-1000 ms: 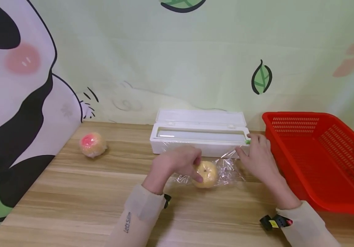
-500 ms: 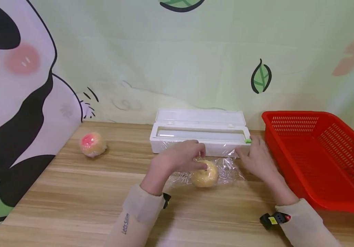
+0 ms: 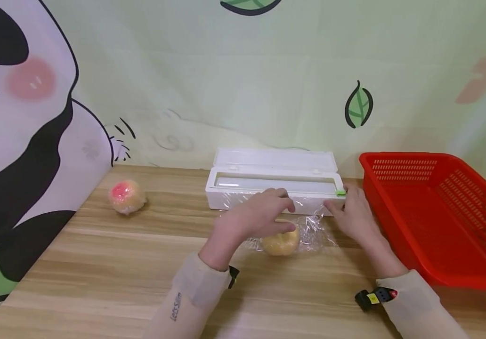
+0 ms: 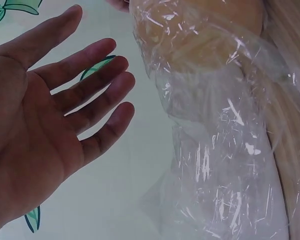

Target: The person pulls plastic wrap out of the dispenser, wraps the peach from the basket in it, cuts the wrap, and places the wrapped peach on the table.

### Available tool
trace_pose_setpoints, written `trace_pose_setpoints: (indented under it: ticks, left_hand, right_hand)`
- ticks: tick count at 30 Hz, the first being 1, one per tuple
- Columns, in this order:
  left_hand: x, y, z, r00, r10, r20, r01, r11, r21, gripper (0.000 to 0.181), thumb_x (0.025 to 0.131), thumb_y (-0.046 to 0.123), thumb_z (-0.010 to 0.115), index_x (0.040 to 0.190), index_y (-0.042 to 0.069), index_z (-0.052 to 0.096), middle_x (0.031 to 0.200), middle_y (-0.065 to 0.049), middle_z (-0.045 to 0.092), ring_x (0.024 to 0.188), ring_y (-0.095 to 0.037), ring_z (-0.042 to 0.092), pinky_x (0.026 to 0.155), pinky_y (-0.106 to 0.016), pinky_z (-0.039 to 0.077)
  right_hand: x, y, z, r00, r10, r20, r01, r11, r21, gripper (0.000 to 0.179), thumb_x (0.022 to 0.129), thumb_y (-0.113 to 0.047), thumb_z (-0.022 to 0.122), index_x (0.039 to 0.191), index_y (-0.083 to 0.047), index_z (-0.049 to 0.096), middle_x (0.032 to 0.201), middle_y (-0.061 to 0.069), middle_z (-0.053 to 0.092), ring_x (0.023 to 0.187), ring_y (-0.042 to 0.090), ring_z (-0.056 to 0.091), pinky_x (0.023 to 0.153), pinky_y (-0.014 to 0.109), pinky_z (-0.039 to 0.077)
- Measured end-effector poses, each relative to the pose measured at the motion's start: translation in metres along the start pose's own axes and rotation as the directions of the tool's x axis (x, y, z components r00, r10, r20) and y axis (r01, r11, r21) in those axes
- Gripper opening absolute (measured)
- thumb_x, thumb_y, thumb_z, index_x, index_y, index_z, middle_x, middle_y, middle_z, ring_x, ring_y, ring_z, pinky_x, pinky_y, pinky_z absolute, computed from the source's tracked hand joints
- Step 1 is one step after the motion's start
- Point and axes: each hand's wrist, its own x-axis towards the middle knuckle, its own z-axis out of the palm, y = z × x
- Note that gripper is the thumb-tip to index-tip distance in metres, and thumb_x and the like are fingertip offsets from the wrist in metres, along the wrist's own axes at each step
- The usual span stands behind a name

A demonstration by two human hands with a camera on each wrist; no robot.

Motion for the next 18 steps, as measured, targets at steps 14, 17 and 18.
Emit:
trace_pose_setpoints:
  ticks: [14, 17, 18]
  left_hand:
    - [0.038, 0.028, 0.0, 0.999, 0.006, 0.049, -0.017, 0.976, 0.217, 0.045, 0.105, 0.038, 0.059, 0.141, 0.011, 0.059, 0.141, -0.004, 0.053, 0.127, -0.02, 0.052, 0.099, -0.045, 0.049]
    - [0.051, 0.023, -0.003, 0.994, -0.01, 0.105, -0.01, 0.982, 0.189, 0.043, 0.107, 0.034, 0.056, 0.143, 0.011, 0.057, 0.14, -0.004, 0.053, 0.126, -0.02, 0.053, 0.099, -0.044, 0.049]
    - [0.055, 0.02, -0.004, 0.992, -0.014, 0.126, -0.006, 0.987, 0.163, 0.043, 0.107, 0.032, 0.055, 0.144, 0.011, 0.056, 0.14, -0.005, 0.053, 0.126, -0.021, 0.054, 0.1, -0.043, 0.048]
  right_hand:
    - [0.005, 0.005, -0.006, 1.0, -0.023, -0.003, 0.023, 1.0, 0.004, 0.063, 0.094, -0.018, 0.076, 0.138, 0.012, 0.042, 0.12, 0.028, 0.053, 0.096, 0.038, 0.052, 0.079, 0.046, 0.051]
    - [0.005, 0.007, -0.006, 1.0, 0.001, 0.009, -0.001, 1.0, 0.014, 0.063, 0.094, -0.02, 0.077, 0.137, 0.01, 0.044, 0.119, 0.027, 0.053, 0.095, 0.037, 0.053, 0.078, 0.044, 0.053]
    - [0.005, 0.007, -0.005, 1.0, 0.007, 0.014, -0.008, 1.0, 0.018, 0.063, 0.093, -0.021, 0.078, 0.137, 0.01, 0.044, 0.119, 0.026, 0.053, 0.095, 0.036, 0.054, 0.079, 0.044, 0.054]
